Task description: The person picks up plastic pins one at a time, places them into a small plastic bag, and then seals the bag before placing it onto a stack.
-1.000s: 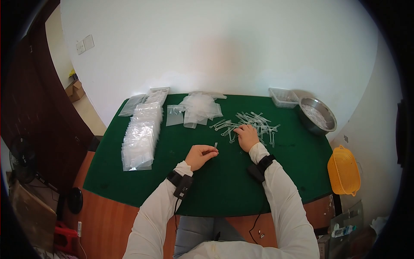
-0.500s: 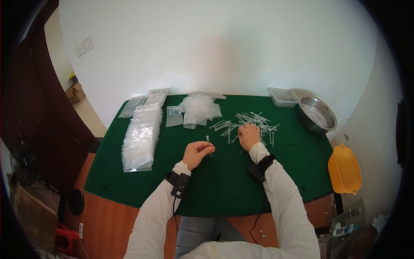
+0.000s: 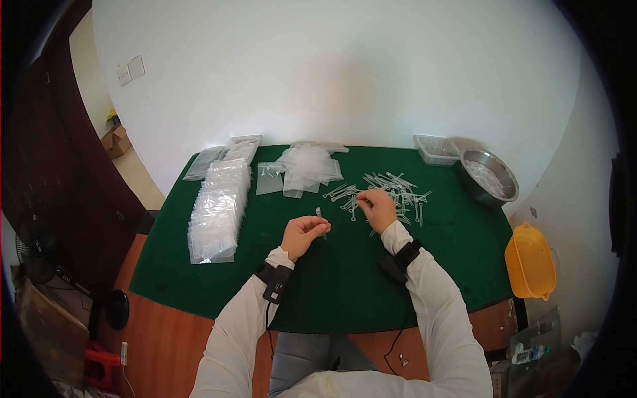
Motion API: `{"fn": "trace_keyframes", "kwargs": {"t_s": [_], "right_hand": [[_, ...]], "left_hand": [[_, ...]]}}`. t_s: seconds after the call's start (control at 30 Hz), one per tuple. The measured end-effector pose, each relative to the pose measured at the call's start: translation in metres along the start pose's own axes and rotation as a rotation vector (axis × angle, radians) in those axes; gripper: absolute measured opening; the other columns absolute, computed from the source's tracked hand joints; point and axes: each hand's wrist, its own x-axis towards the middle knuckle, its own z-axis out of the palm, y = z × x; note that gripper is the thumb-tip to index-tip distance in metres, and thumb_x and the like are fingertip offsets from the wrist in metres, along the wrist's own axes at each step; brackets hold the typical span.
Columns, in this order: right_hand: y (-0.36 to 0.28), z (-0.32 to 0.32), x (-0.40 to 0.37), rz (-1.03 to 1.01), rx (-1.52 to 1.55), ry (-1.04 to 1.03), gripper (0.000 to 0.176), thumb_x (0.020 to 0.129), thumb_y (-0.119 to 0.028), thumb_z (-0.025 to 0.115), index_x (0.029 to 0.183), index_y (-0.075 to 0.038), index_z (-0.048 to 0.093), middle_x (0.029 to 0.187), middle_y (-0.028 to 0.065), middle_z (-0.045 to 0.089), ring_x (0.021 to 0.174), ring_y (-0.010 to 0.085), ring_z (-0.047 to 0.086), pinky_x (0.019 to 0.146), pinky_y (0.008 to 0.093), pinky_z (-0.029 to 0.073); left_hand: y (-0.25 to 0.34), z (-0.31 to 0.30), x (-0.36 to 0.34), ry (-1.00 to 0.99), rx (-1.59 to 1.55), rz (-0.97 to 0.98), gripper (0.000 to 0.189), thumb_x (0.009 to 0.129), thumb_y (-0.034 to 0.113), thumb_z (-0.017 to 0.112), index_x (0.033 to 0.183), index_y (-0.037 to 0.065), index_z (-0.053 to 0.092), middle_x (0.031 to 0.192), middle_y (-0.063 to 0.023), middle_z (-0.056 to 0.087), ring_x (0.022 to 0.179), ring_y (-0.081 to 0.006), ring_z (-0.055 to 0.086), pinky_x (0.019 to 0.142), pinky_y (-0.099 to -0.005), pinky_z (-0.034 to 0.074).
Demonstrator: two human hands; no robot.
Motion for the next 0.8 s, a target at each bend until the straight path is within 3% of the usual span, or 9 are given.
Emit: {"fn": "trace_keyframes", "kwargs": {"t_s": [0.07, 0.1, 0.2, 0.33, 0.47, 0.8], "right_hand": [[-0.009, 0.005, -0.001, 0.234, 0.33, -0.088, 0.006, 0.074, -0.007, 0.061, 0.079, -0.007, 0.057, 0.068, 0.0017, 0.058, 0.057, 0.0117, 0.051, 0.052, 0.0262, 0.039], [-0.014, 0.007, -0.001, 0.235, 0.33, -0.088, 0.006, 0.074, -0.007, 0.061, 0.079, -0.007, 0.057, 0.068, 0.0017, 0.058, 0.057, 0.0117, 0.051, 0.052, 0.0262, 0.039], [-0.041, -0.001, 0.002, 0.504, 0.91, -0.263, 0.008, 0.076, -0.005, 0.059, 0.083, -0.003, 0.056, 0.068, 0.0, 0.056, 0.053, 0.006, 0.048, 0.046, 0.0202, 0.037], [-0.054, 0.01, -0.005, 0.592, 1.15, -0.337, 0.015, 0.078, -0.004, 0.055, 0.093, -0.002, 0.055, 0.071, -0.0014, 0.055, 0.056, 0.0053, 0.046, 0.05, 0.018, 0.036], [-0.062, 0.02, -0.011, 0.554, 1.035, -0.472, 0.02, 0.08, -0.006, 0.052, 0.1, -0.002, 0.052, 0.074, -0.0012, 0.053, 0.059, 0.0054, 0.045, 0.053, 0.0175, 0.038], [-0.06, 0.023, -0.014, 0.577, 1.035, -0.455, 0.014, 0.08, -0.006, 0.052, 0.093, -0.003, 0.054, 0.073, -0.0015, 0.052, 0.061, 0.0059, 0.046, 0.055, 0.0186, 0.039]], "left_hand": [[0.003, 0.001, 0.0, 0.011, 0.019, -0.006, 0.017, 0.083, 0.009, 0.056, 0.096, -0.001, 0.058, 0.091, -0.0081, 0.062, 0.086, -0.0153, 0.059, 0.075, -0.0249, 0.047], [0.005, 0.001, -0.001, 0.012, 0.019, -0.007, 0.017, 0.083, 0.009, 0.056, 0.096, -0.001, 0.058, 0.091, -0.0081, 0.062, 0.086, -0.0153, 0.059, 0.075, -0.0249, 0.047], [0.011, 0.003, -0.001, 0.086, -0.112, -0.033, 0.017, 0.082, 0.008, 0.057, 0.096, -0.001, 0.059, 0.089, -0.0078, 0.062, 0.081, -0.0137, 0.059, 0.074, -0.0242, 0.047], [0.013, 0.002, -0.001, 0.105, -0.179, -0.046, 0.017, 0.082, 0.009, 0.057, 0.096, -0.001, 0.059, 0.09, -0.0077, 0.062, 0.083, -0.0138, 0.059, 0.075, -0.0243, 0.047], [0.008, 0.0, 0.0, 0.058, -0.156, -0.007, 0.018, 0.082, 0.01, 0.057, 0.096, -0.001, 0.059, 0.089, -0.0077, 0.062, 0.083, -0.0137, 0.059, 0.075, -0.0242, 0.047], [0.01, 0.001, -0.001, 0.113, -0.126, -0.035, 0.018, 0.082, 0.011, 0.057, 0.096, -0.001, 0.059, 0.088, -0.0073, 0.062, 0.081, -0.0132, 0.059, 0.074, -0.0243, 0.047]]}}
